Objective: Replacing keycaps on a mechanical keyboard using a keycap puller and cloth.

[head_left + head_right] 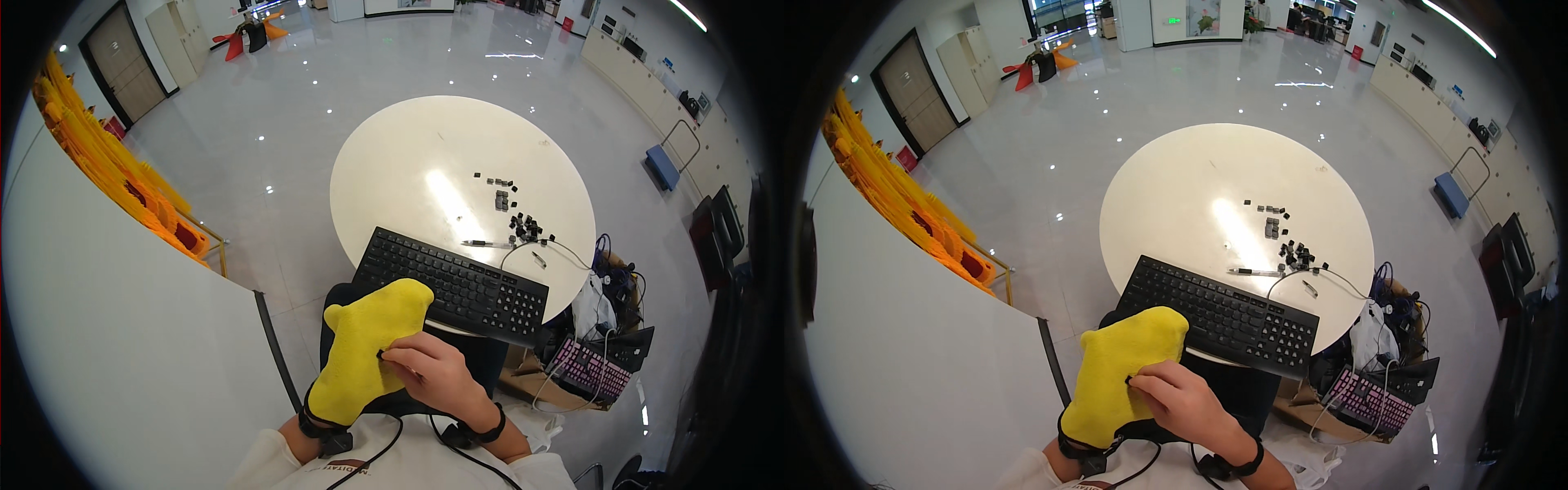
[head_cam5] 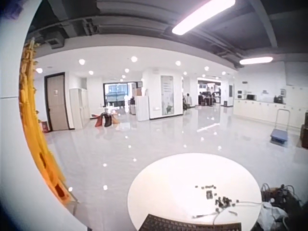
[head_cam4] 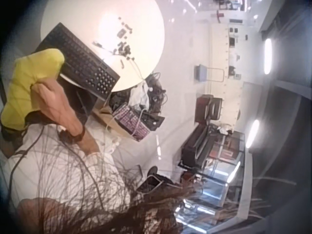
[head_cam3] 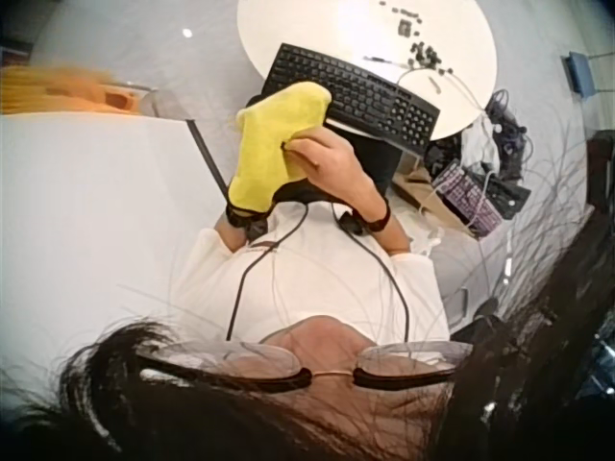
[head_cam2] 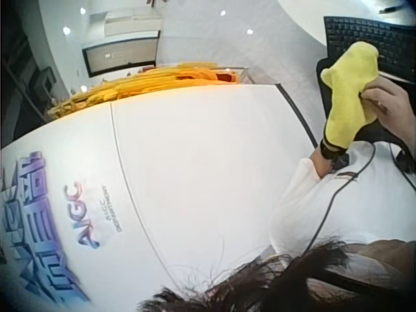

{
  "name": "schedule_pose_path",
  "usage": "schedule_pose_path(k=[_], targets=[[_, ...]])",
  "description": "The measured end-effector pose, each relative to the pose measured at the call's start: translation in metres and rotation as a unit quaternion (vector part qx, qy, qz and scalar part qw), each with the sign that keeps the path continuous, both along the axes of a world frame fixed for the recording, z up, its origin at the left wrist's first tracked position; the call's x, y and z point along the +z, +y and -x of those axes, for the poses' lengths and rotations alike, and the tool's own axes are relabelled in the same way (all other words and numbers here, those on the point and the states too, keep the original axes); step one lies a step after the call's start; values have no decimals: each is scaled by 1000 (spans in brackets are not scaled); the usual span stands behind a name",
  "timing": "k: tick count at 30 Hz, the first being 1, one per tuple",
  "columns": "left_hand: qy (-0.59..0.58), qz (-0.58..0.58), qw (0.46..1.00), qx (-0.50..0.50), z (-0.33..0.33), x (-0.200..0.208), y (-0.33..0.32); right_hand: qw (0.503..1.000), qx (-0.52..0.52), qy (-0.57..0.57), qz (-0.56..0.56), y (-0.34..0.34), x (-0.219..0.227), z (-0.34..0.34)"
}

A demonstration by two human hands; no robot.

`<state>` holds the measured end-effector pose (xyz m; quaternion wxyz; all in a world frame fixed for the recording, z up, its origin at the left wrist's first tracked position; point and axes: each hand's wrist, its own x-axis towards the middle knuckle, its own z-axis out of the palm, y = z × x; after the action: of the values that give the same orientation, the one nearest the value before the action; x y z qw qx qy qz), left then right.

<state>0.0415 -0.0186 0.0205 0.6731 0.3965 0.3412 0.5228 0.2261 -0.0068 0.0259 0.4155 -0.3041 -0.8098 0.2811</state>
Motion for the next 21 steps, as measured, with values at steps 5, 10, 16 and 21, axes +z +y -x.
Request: schedule_pose_path(k=[5,10,16,21], targets=[[-138,59,988,-20,7,-19,3,999,1,16,39,-1,-3,6],[-79,70,994,-21,7,-16,4,999,-5,6,-31,6,-5,4],[27,-15,999,-34,12,-27,5,992,41,-9,-115,12,-15,1],[38,-12,998,-41,11,-42,6,990,50,-23,-127,14,-14,-6]])
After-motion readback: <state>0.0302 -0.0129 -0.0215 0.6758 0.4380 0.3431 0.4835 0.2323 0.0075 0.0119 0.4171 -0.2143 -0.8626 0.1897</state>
